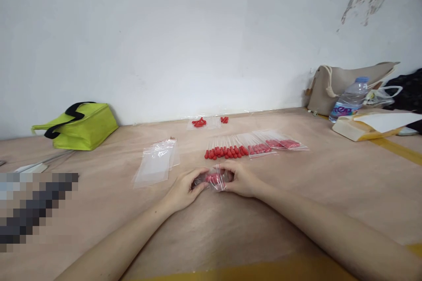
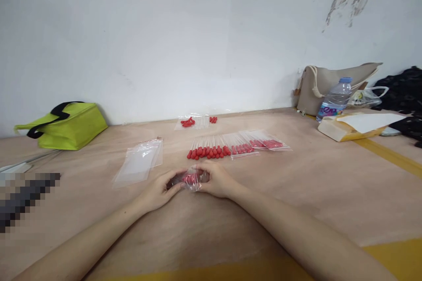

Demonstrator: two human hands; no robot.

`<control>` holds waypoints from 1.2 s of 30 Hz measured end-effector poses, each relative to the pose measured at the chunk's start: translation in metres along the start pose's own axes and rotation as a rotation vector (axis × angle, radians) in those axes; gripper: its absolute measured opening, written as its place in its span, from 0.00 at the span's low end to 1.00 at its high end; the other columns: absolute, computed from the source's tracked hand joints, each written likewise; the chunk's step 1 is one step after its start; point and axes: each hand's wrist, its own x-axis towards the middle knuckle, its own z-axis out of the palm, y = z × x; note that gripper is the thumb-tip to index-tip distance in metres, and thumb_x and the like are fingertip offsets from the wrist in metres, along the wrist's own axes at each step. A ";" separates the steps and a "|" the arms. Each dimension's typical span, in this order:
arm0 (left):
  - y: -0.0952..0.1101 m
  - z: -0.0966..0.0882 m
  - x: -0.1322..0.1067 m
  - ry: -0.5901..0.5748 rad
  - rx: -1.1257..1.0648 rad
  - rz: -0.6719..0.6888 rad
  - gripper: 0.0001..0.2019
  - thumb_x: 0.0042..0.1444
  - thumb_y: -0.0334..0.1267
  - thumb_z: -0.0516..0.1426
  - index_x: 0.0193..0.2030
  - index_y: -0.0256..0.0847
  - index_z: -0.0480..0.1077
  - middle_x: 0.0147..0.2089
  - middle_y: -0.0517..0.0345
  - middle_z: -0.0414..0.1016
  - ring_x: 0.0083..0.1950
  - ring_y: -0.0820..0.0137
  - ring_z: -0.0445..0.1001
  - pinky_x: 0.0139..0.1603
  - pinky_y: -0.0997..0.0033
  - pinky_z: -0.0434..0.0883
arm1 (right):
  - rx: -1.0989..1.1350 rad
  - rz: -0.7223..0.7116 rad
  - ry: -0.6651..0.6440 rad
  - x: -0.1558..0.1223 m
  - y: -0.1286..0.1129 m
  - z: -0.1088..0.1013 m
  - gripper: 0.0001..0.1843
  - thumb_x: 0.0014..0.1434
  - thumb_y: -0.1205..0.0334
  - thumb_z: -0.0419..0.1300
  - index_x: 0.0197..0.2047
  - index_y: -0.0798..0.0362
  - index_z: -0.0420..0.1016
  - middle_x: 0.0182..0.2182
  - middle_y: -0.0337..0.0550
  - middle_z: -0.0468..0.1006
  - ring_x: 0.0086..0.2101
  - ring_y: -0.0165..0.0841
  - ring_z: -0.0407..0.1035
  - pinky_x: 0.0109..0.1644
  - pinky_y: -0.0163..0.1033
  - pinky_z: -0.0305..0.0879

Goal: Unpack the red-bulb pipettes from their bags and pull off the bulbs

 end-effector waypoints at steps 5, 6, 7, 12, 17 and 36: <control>0.000 -0.004 -0.001 -0.058 -0.005 0.031 0.18 0.56 0.41 0.52 0.53 0.42 0.62 0.52 0.53 0.69 0.51 0.65 0.68 0.52 0.64 0.65 | -0.002 -0.038 -0.019 -0.002 -0.002 0.000 0.14 0.50 0.57 0.61 0.41 0.50 0.75 0.31 0.41 0.72 0.28 0.27 0.63 0.32 0.32 0.60; 0.001 -0.006 -0.001 -0.077 -0.005 0.036 0.19 0.56 0.41 0.52 0.54 0.43 0.61 0.53 0.53 0.68 0.52 0.65 0.67 0.53 0.64 0.65 | -0.005 -0.038 -0.020 -0.002 -0.002 -0.001 0.13 0.51 0.58 0.60 0.40 0.50 0.75 0.31 0.41 0.72 0.28 0.27 0.64 0.32 0.32 0.60; 0.001 -0.008 -0.001 -0.103 -0.006 0.047 0.20 0.56 0.41 0.52 0.55 0.43 0.60 0.54 0.53 0.67 0.53 0.65 0.66 0.54 0.63 0.64 | -0.007 -0.030 -0.016 -0.002 -0.001 -0.003 0.12 0.52 0.60 0.59 0.40 0.50 0.75 0.30 0.41 0.72 0.27 0.26 0.64 0.31 0.31 0.60; 0.000 -0.017 -0.003 -0.203 0.026 0.131 0.25 0.56 0.44 0.52 0.60 0.44 0.55 0.60 0.52 0.60 0.59 0.64 0.59 0.59 0.60 0.59 | 0.053 0.122 0.033 -0.002 0.011 -0.011 0.10 0.49 0.63 0.60 0.36 0.54 0.76 0.27 0.40 0.71 0.23 0.23 0.62 0.27 0.30 0.59; -0.005 -0.014 -0.003 -0.247 0.118 0.152 0.26 0.58 0.44 0.49 0.63 0.43 0.49 0.63 0.52 0.55 0.63 0.64 0.54 0.62 0.57 0.54 | 0.148 0.111 0.041 -0.003 0.012 -0.007 0.17 0.43 0.60 0.65 0.38 0.54 0.75 0.31 0.41 0.69 0.23 0.23 0.62 0.26 0.30 0.61; -0.003 -0.014 -0.003 -0.242 0.161 0.167 0.26 0.59 0.46 0.48 0.63 0.45 0.48 0.63 0.52 0.55 0.63 0.64 0.54 0.61 0.56 0.55 | 0.292 0.247 0.061 -0.005 0.000 0.001 0.12 0.48 0.55 0.61 0.31 0.56 0.71 0.24 0.38 0.70 0.24 0.26 0.63 0.27 0.32 0.60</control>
